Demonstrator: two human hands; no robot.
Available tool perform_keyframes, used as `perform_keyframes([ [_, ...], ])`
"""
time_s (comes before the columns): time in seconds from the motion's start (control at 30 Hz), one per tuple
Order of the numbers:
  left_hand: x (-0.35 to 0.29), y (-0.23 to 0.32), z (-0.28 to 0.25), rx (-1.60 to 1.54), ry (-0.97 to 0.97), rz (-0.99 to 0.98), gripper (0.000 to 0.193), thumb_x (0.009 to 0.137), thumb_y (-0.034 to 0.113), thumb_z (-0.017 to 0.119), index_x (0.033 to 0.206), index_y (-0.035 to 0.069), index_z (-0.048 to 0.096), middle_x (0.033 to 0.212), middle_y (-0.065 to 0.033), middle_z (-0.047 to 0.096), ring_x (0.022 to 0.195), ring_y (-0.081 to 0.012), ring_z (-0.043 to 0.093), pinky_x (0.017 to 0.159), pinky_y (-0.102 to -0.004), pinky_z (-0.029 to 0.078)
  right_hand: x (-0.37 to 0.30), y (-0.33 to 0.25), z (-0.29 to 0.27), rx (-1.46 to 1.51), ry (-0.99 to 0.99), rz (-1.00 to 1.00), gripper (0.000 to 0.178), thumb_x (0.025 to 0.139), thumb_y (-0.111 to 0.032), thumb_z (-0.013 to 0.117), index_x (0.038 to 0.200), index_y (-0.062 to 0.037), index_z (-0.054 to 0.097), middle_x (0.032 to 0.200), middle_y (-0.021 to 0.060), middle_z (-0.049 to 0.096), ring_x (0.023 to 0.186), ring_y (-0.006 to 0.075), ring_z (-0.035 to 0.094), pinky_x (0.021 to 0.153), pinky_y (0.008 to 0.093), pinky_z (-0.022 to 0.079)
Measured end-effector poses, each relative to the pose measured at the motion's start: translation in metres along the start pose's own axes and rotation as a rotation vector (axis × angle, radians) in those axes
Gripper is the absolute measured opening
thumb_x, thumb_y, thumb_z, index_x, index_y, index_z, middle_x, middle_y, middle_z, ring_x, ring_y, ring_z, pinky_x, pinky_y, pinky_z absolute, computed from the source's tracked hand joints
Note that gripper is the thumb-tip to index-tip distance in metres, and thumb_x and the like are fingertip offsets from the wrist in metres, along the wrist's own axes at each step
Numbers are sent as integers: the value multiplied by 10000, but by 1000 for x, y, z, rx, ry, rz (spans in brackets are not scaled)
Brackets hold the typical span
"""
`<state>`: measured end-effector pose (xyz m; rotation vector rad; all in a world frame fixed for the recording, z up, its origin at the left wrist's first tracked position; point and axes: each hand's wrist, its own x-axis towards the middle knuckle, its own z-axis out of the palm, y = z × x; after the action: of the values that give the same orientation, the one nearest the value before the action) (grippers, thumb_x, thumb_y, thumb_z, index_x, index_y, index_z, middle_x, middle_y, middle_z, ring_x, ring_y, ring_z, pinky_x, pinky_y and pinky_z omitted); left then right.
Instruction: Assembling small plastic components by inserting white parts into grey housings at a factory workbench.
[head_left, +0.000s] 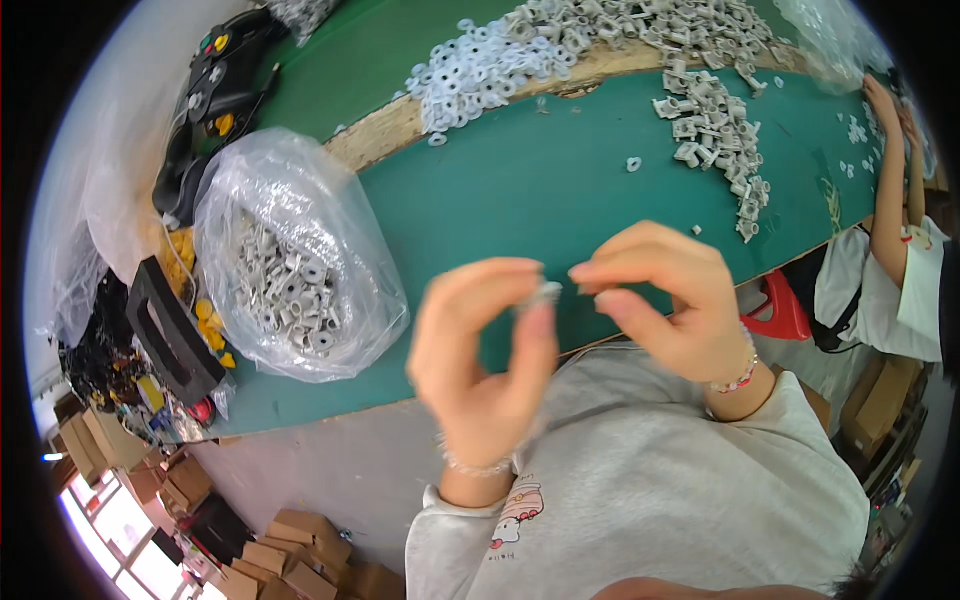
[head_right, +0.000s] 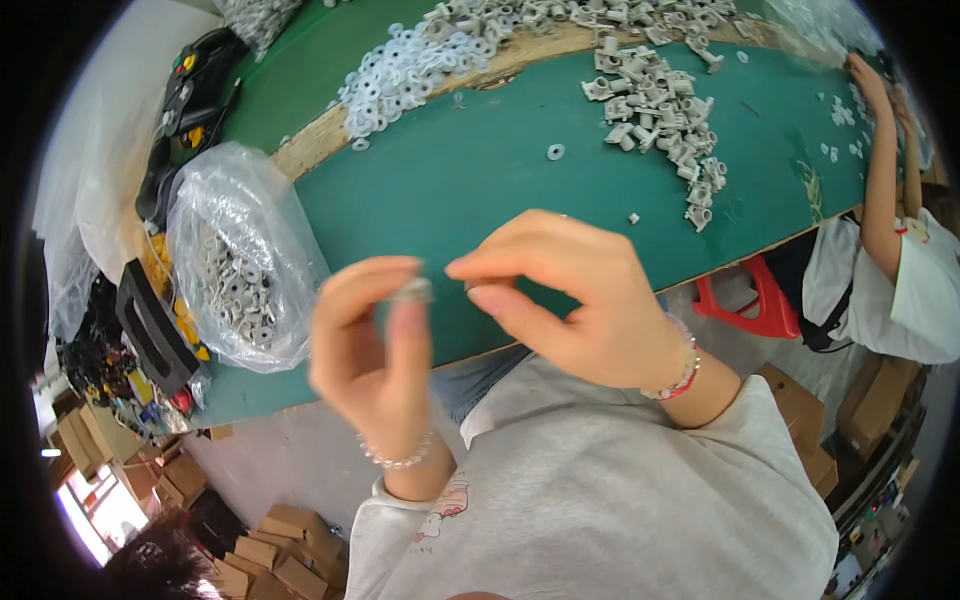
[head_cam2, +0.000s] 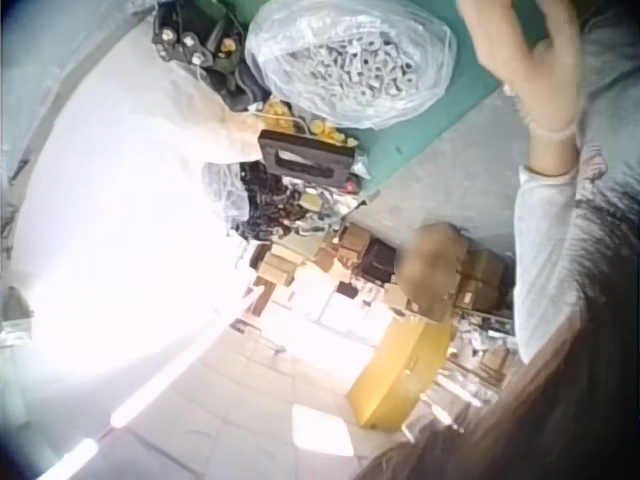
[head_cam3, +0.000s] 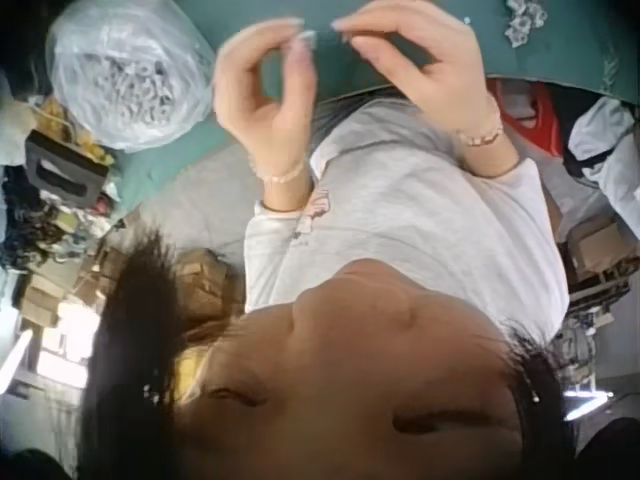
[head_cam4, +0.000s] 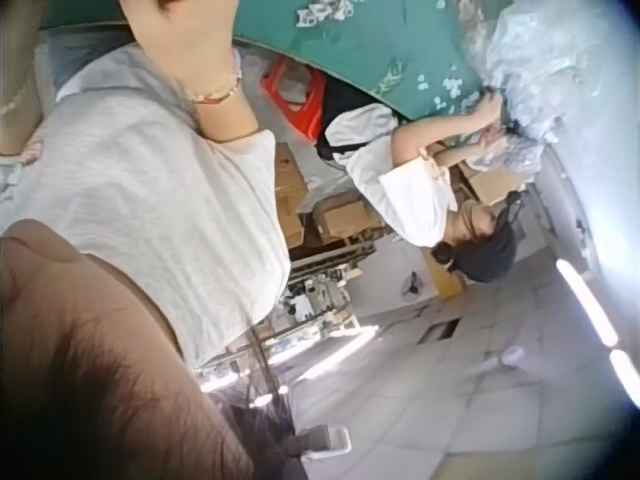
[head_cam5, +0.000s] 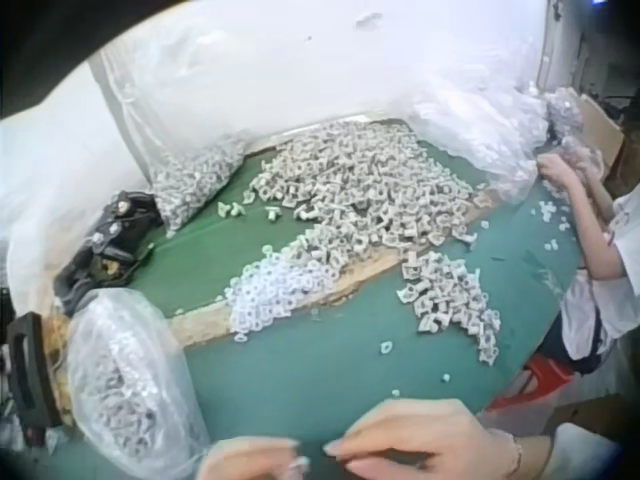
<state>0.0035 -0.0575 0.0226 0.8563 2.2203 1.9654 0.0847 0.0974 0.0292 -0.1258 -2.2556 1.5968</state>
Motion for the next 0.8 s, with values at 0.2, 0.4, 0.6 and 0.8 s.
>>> perform_keyframes([
  [0.2,27,-7,-75,750,488,163,221,850,-5,588,1063,-42,631,1129,-138,609,1027,-237,570,853,-323,452,-3,2,-16,124,70,55,141,845,-1,585,964,7,661,874,96,627,757,154,586,647,240,470],
  [0.4,13,20,-50,-200,-93,178,306,977,200,411,953,-42,595,924,-161,620,829,-235,560,728,-316,467,-18,10,-28,265,180,25,146,883,5,513,954,57,630,874,104,579,712,126,540,625,227,451],
  [0.6,33,39,-14,-820,-421,144,238,953,225,461,872,24,561,864,-99,594,734,-202,520,598,-310,470,-22,14,-28,287,202,10,165,895,-20,492,956,61,622,821,83,550,667,104,511,584,218,413],
  [0.8,29,57,-29,-977,-330,170,155,940,172,494,988,64,594,972,-71,613,796,-177,567,633,-303,486,-26,22,-28,335,186,-11,175,894,-19,482,964,60,621,822,88,561,653,102,521,579,220,418],
])
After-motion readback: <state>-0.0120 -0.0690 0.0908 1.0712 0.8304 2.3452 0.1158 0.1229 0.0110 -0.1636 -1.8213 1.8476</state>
